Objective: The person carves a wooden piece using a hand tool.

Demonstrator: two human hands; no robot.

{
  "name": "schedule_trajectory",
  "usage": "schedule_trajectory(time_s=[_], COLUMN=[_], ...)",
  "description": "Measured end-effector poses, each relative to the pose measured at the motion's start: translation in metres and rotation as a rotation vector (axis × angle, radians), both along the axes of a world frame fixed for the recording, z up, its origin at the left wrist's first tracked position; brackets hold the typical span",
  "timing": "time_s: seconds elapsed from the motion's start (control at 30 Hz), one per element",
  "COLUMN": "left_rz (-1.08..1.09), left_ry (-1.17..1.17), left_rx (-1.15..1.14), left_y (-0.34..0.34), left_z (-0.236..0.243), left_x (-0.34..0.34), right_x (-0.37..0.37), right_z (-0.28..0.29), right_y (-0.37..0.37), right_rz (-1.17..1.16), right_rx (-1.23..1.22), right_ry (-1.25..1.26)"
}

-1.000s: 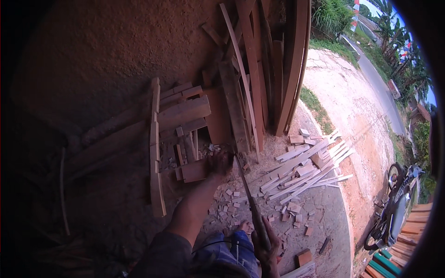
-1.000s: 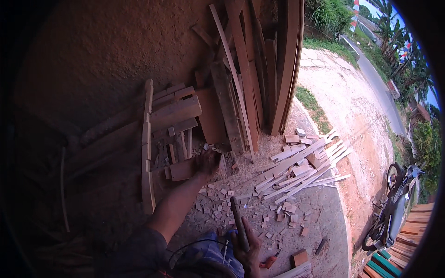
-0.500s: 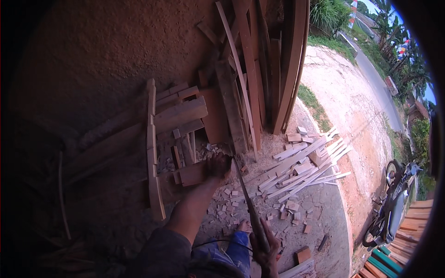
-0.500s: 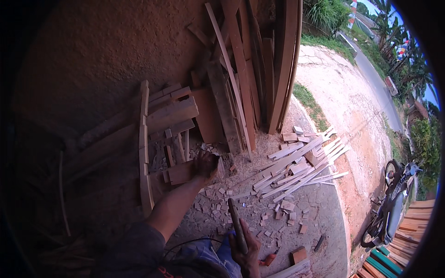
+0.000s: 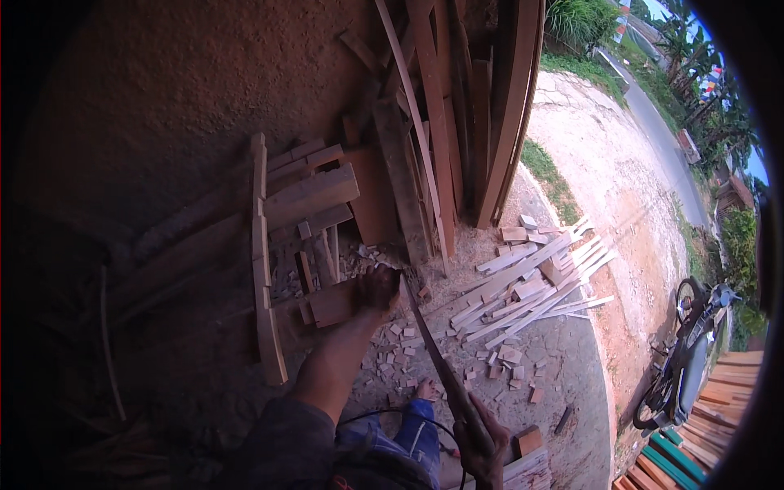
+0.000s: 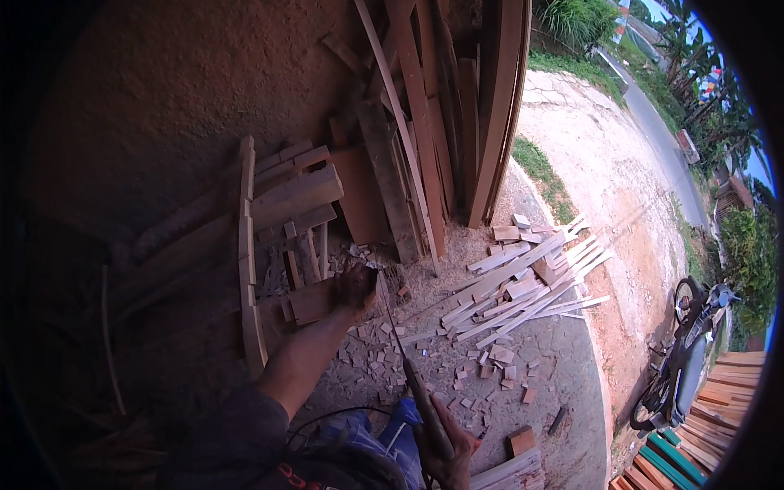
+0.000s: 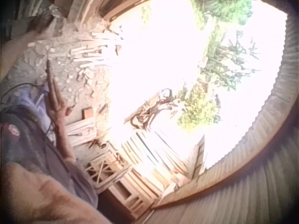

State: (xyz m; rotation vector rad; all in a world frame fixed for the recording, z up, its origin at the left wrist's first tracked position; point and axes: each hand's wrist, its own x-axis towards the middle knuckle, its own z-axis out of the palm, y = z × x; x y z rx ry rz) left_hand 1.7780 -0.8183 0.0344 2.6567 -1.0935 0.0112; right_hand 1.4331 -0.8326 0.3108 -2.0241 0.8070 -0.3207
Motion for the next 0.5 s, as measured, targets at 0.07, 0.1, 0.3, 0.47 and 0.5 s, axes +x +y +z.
schedule_trajectory(time_s=[0.07, 0.1, 0.3, 0.47, 0.5], left_rz=[0.004, 0.017, -0.034, -0.033, -0.036], left_ry=[-0.029, -0.018, -0.013, -0.023, -0.030], left_rx=[0.077, 0.070, 0.205, 0.246, 0.265], left_y=[0.002, 0.002, 0.000, 0.001, 0.001], left_z=[0.007, 0.001, 0.012, 0.042, 0.043], left_x=[0.005, 0.006, 0.005, 0.001, 0.001], right_x=[-0.003, -0.007, 0.032, 0.094, 0.088], right_z=[0.002, 0.003, -0.006, -0.042, -0.037], right_y=[0.001, 0.003, -0.010, -0.027, -0.022], right_rz=[0.091, 0.137, -0.036, -0.046, -0.046], right_rx=[-0.114, -0.171, 0.133, 0.170, 0.145], right_ry=[0.040, 0.060, 0.031, 0.013, 0.033])
